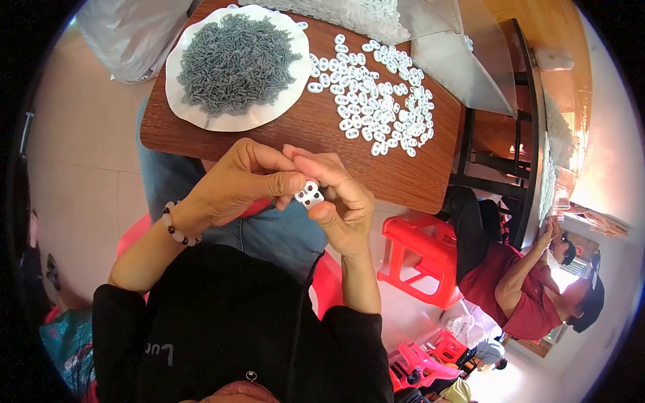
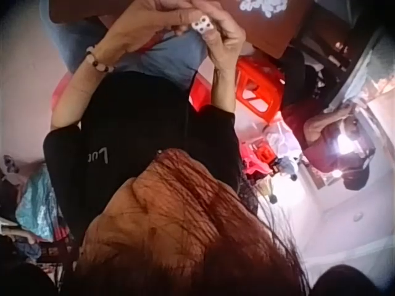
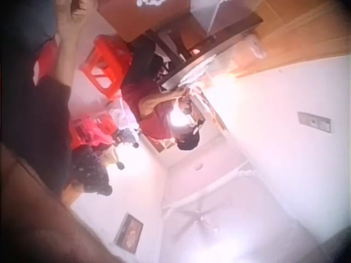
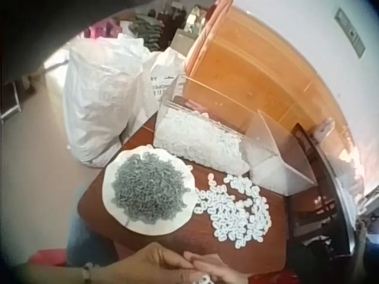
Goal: The recorder is assembling small white plastic components by manually inserting grey rubber gaskets into them at a workspace.
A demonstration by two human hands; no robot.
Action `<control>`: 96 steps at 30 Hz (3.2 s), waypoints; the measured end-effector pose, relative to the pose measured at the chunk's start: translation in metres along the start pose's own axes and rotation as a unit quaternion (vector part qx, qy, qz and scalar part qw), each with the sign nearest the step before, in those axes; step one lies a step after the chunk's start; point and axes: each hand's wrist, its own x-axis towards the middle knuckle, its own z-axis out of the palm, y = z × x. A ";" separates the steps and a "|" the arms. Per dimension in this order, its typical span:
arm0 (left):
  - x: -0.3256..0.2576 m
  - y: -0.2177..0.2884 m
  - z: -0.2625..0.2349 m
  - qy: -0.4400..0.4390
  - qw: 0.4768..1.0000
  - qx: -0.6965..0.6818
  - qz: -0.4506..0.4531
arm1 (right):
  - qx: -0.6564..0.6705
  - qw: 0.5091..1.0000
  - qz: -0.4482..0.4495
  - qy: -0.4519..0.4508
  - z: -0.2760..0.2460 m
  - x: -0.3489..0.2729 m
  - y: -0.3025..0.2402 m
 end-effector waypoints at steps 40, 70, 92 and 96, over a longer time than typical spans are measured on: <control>-0.002 0.000 -0.004 -0.011 0.998 0.001 -0.056 | -0.046 0.995 -0.037 0.078 0.012 -0.001 0.005; -0.002 -0.002 0.002 -0.019 0.999 0.000 -0.051 | -0.047 0.994 -0.076 0.061 0.003 -0.004 0.014; -0.007 0.007 0.009 -0.013 0.993 0.117 -0.008 | -0.106 0.986 -0.090 0.091 0.006 -0.006 0.020; -0.007 0.000 0.008 -0.009 0.994 0.112 -0.010 | -0.117 0.984 -0.102 0.086 0.005 -0.005 0.020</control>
